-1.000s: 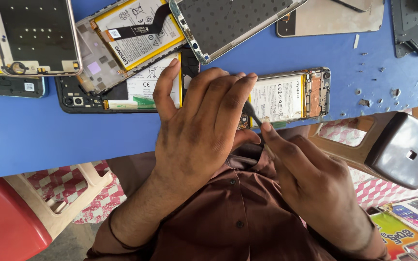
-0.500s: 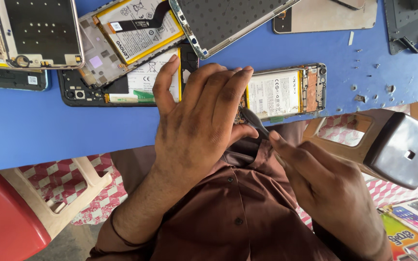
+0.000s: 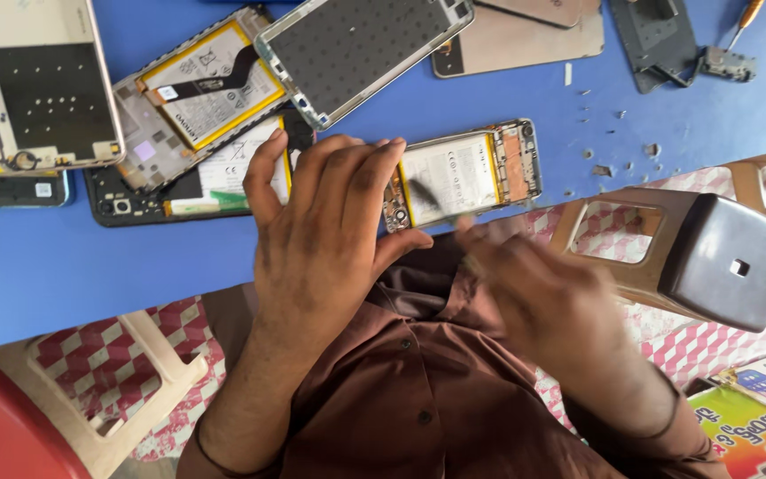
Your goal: The person uses a metal prying tool and a screwdriver to work on a disassembled smartphone. They pry along the edges of the phone's frame and remove small screws from the internal components, placing them on the table.
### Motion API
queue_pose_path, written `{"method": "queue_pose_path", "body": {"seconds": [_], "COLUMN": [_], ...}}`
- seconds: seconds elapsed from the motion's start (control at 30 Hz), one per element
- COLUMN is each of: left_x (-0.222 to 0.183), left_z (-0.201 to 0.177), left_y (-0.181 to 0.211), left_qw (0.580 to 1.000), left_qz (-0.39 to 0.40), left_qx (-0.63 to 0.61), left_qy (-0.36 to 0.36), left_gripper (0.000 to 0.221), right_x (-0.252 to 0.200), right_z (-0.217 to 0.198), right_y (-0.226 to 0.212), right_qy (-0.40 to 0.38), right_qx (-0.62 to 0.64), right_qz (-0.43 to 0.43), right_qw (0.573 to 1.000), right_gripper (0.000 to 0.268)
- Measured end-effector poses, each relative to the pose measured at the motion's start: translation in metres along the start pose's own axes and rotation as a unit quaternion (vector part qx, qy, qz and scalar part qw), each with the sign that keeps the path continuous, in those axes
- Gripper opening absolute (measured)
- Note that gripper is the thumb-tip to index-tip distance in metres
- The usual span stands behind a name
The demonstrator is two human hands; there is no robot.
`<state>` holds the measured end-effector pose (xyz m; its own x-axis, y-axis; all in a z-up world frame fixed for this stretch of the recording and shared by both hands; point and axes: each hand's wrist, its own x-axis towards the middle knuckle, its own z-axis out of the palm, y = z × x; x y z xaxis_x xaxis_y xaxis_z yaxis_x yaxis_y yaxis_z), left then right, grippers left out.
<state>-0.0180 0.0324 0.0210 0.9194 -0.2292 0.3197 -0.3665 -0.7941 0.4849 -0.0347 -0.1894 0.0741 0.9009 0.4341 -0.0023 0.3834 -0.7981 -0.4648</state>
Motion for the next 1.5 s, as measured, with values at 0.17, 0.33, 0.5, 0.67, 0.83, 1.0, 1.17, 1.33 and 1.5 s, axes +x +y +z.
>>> {"method": "queue_pose_path", "body": {"seconds": [0.17,0.33,0.5,0.67,0.83,1.0,1.17,1.33,1.5], "left_x": [0.003,0.006,0.003,0.002,0.002,0.006,0.005,0.006,0.005], "left_z": [0.000,-0.002,0.004,0.006,0.003,0.001,0.003,0.004,0.006], "left_y": [0.001,0.003,0.001,-0.002,-0.001,0.000,-0.002,-0.001,-0.002], "left_qw": [1.000,0.999,0.999,0.999,0.999,1.000,0.999,0.999,0.999], "left_qz": [0.011,0.010,0.009,0.011,0.005,0.006,0.012,0.008,0.009], "left_qx": [0.027,0.035,0.033,0.029,0.032,0.029,0.039,0.045,0.040], "left_qy": [-0.008,-0.014,-0.002,-0.003,-0.006,-0.008,-0.018,-0.022,-0.024], "left_gripper": [0.083,0.081,0.080,0.078,0.076,0.072,0.068,0.067,0.065], "right_x": [0.000,0.005,0.005,0.001,0.001,-0.012,-0.030,-0.022,-0.017], "right_z": [0.005,0.004,0.007,0.013,0.008,0.002,0.006,0.000,-0.002], "right_y": [0.008,-0.002,0.007,0.005,0.001,0.017,0.025,0.020,0.023], "right_qy": [0.059,0.029,0.044,0.037,-0.008,0.030,0.040,0.056,0.061], "right_qx": [0.007,-0.029,0.007,0.004,-0.033,-0.042,-0.004,0.014,-0.055], "right_qz": [0.055,0.008,0.036,0.000,-0.001,0.081,0.080,0.060,0.092], "right_qw": [0.997,0.999,0.998,0.999,0.999,0.995,0.996,0.997,0.992], "right_gripper": [0.032,0.039,0.036,0.041,0.040,0.035,0.037,0.038,0.039]}}
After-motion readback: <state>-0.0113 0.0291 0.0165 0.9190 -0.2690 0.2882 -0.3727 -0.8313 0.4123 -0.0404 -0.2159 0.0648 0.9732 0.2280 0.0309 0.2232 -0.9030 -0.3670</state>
